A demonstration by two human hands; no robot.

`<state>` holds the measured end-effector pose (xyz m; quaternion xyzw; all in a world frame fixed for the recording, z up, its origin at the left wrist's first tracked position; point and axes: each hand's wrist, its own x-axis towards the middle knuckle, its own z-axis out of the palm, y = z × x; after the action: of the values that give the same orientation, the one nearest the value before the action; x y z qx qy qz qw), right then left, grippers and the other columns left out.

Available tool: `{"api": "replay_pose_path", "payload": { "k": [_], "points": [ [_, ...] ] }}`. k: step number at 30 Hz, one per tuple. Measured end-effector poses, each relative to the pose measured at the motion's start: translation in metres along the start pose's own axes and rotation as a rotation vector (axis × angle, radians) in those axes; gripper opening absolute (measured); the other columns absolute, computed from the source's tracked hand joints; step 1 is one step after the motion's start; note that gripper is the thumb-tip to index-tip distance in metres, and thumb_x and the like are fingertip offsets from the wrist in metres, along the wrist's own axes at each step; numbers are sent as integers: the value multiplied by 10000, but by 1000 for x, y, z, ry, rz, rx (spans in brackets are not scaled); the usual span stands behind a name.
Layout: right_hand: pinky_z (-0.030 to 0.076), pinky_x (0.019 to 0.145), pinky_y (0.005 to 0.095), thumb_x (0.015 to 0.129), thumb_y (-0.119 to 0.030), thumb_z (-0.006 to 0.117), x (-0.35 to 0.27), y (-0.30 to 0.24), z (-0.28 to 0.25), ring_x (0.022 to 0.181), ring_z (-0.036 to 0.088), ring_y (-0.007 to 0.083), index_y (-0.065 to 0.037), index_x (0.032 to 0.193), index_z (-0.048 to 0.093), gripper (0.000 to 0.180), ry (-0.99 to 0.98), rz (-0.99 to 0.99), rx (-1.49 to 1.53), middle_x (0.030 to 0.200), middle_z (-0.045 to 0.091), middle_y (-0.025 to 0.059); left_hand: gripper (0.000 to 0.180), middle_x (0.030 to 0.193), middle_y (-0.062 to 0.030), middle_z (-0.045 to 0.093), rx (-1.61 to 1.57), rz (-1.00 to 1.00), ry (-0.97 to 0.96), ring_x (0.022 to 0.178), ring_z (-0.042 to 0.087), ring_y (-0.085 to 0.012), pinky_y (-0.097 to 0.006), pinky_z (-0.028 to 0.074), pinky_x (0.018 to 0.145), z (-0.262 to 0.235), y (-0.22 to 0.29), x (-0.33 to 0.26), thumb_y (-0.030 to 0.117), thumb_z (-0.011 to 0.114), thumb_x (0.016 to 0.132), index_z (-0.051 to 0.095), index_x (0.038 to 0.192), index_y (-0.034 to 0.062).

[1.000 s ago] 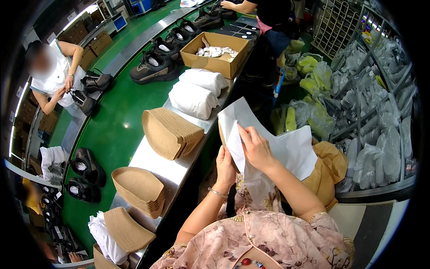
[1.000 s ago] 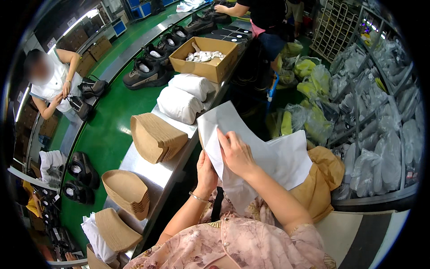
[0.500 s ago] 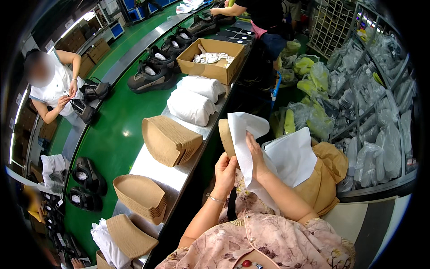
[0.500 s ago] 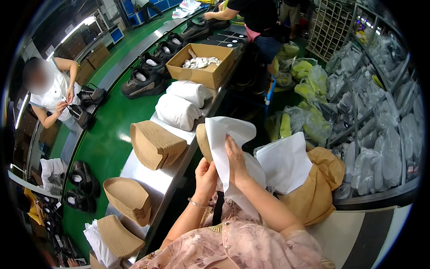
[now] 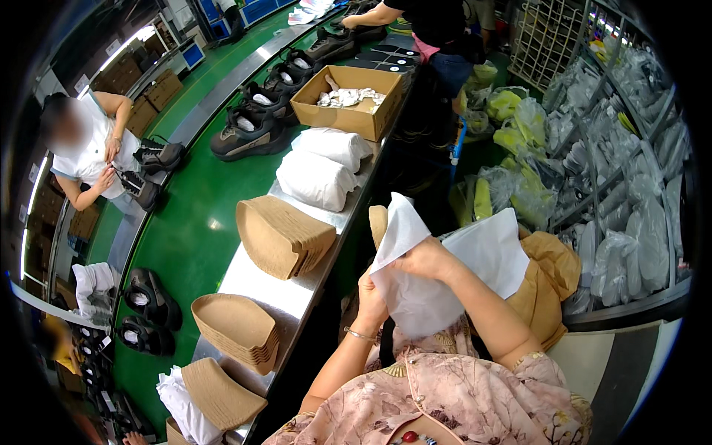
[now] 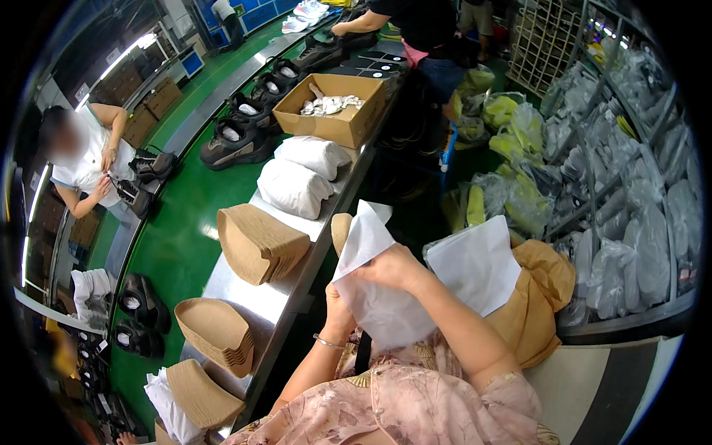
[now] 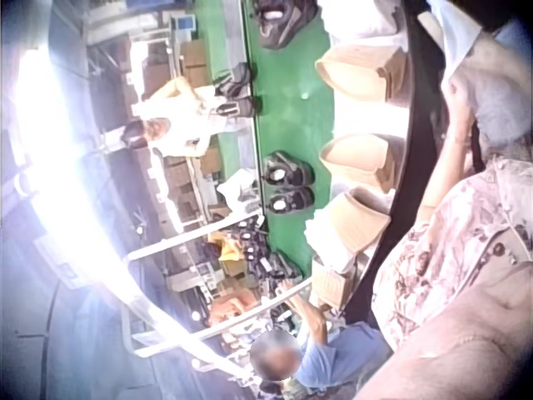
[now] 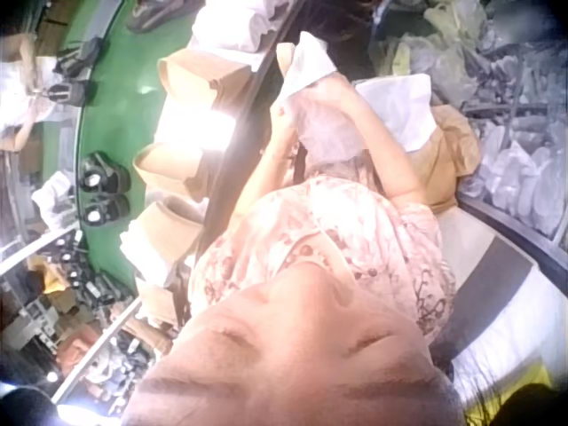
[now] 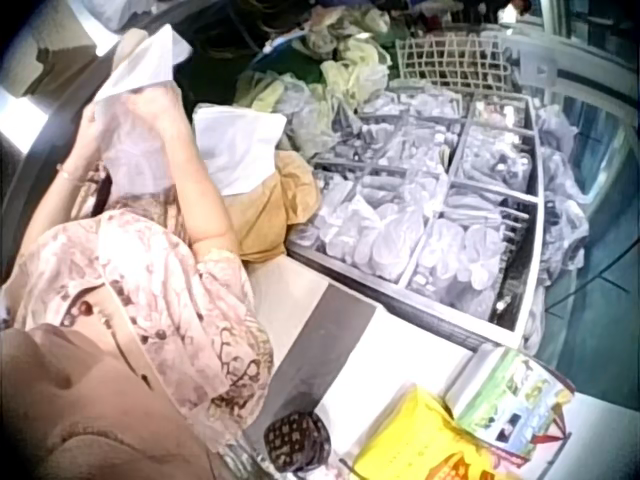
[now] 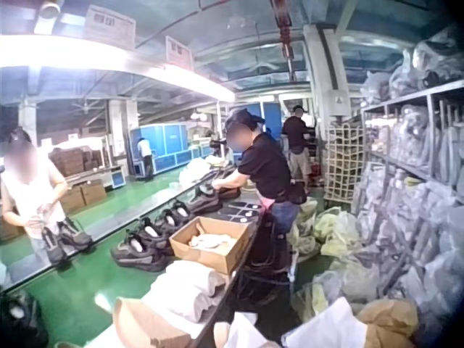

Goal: The person stuffs a shoe with a white paper-wrapped shoe tree and places the shoe into a pair on the assembly line, repeating this with multiple shoes.

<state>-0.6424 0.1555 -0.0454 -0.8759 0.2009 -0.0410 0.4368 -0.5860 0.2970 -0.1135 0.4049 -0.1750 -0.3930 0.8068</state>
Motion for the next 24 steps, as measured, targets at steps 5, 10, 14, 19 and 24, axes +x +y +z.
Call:
{"api": "replay_pose_path", "payload": {
  "k": [5, 10, 14, 19, 24],
  "points": [
    [426, 935, 360, 560, -481, 799, 1, -13, -26, 1087, 548, 296, -98, 1196, 541, 786, -121, 190, 36, 1175, 578, 147, 221, 949, -3, 616, 46, -68, -50, 793, 573, -77, -225, 473, 682, 1, 7, 3, 19, 536, 860, 610, 1068, 32],
    [387, 990, 340, 520, -478, 821, 10, -22, -25, 1173, 473, 287, -107, 1387, 250, 1102, -100, -28, 107, 1296, 456, 136, 251, 889, -12, 620, -65, -156, 23, 760, 588, -96, -248, 497, 657, 8, 18, 4, -40, 498, 818, 623, 1026, 26],
    [369, 988, 377, 517, -487, 806, 19, -5, -13, 1153, 461, 331, -100, 1407, 171, 1160, -38, -27, 97, 1241, 437, 172, 267, 925, -10, 612, -153, -225, -74, 779, 594, -113, -263, 509, 677, -13, 9, 12, -35, 549, 811, 601, 1067, 22],
    [349, 854, 470, 561, -497, 733, 15, -11, -10, 978, 464, 403, -100, 1418, 142, 1114, 333, 35, -530, 1109, 432, 232, 448, 1210, -109, 517, 328, 113, 107, 1111, 502, -183, -312, 417, 932, -10, 43, 24, -8, 561, 817, 455, 1252, 3],
    [370, 817, 439, 602, -477, 710, 15, -14, 5, 960, 479, 373, -80, 1425, 119, 1088, 369, 127, -871, 1202, 400, 280, 612, 1225, -164, 458, 1293, 718, -117, 1108, 457, -326, -379, 387, 937, 40, 63, 29, 136, 730, 735, 439, 1255, -2]
  ]
}}
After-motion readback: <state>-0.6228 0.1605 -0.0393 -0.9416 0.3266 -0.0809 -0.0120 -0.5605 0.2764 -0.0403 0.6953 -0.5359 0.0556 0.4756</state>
